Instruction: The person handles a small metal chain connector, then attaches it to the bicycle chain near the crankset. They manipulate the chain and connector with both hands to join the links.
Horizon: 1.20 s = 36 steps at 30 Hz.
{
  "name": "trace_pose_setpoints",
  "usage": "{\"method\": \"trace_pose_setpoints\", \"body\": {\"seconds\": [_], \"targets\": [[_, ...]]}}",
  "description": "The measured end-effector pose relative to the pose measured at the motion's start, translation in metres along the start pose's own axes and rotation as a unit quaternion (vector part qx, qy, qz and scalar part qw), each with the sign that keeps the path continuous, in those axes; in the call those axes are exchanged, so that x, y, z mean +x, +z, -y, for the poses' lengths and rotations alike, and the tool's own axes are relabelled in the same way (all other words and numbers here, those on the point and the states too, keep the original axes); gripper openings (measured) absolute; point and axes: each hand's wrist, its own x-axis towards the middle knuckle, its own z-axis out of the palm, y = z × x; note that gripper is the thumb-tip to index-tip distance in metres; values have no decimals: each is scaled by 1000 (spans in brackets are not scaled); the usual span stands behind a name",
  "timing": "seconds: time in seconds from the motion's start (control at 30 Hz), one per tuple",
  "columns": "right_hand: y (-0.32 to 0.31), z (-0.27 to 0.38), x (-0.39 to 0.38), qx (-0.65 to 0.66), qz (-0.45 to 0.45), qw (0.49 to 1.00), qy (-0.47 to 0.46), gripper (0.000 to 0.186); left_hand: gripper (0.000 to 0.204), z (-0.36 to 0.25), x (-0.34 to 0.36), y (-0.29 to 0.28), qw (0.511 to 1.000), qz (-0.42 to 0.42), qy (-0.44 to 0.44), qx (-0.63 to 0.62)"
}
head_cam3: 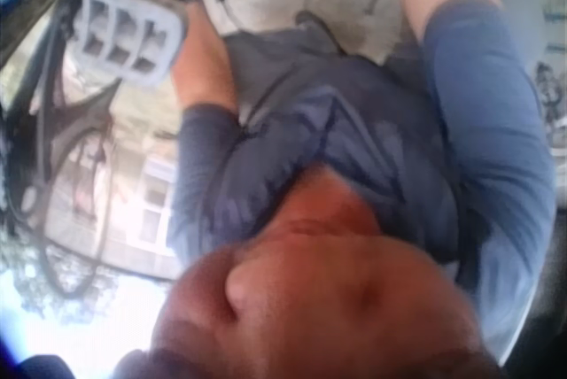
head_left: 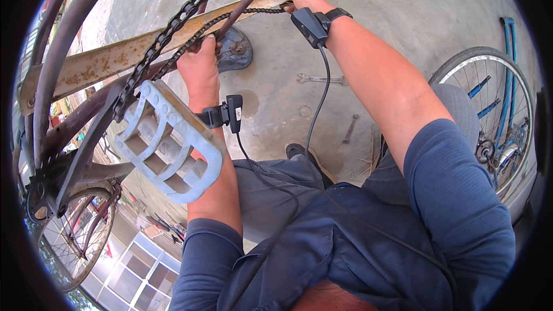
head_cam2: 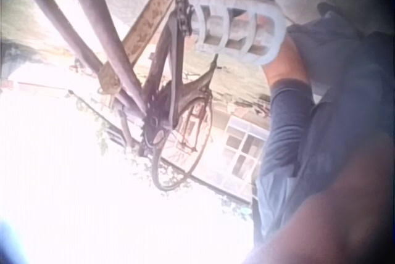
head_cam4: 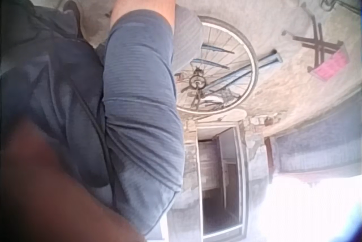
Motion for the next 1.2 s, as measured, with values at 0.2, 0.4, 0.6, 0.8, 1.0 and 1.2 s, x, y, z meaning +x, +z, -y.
{"method": "trace_pose_setpoints", "body": {"seconds": [0.2,0.4,0.6,0.8,1.0,1.2], "targets": [[-10,-3,0,-27,37,999,-14,36,22,-12,-1,-2,998,6,-57,-18],[-15,19,-36,-171,18,977,-129,34,28,-14,-2,5,999,-12,-28,12],[11,60,-128,-307,233,904,-183,27,29,19,17,1,986,8,119,114],[49,89,-168,-345,218,856,-318,24,22,43,17,-2,983,29,173,59],[86,98,-144,-453,140,776,-416,24,29,20,5,-6,988,22,149,-18],[110,98,-113,-524,147,733,-408,22,33,-6,-4,-8,995,2,94,22]]}}
